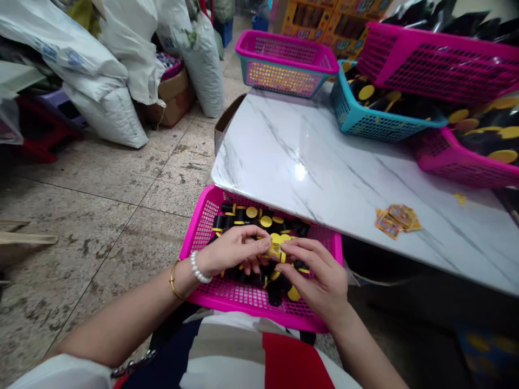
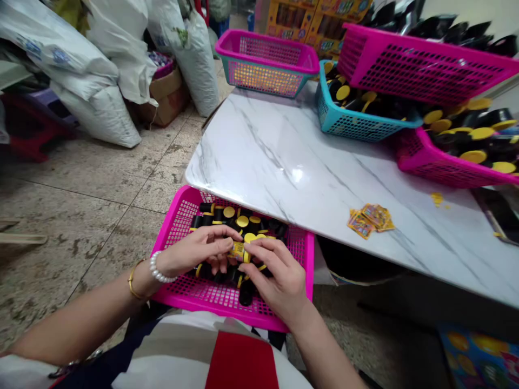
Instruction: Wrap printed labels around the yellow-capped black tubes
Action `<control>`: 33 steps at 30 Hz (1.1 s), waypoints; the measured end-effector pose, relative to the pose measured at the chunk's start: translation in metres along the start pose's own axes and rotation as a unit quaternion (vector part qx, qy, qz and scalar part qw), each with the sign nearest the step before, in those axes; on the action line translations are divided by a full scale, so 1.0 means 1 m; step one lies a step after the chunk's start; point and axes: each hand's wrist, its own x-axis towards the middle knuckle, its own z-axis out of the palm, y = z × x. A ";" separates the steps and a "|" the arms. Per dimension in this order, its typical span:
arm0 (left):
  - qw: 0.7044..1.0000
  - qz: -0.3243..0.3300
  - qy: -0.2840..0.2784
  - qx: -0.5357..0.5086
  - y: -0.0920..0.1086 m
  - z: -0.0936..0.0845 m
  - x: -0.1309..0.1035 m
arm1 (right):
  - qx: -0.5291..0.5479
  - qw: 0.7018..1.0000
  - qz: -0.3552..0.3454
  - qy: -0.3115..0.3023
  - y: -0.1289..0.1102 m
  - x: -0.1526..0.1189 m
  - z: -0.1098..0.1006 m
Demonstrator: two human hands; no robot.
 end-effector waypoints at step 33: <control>0.986 -0.013 -0.058 -0.157 -0.024 0.026 0.010 | 0.521 0.812 0.265 -0.006 0.010 -0.018 0.014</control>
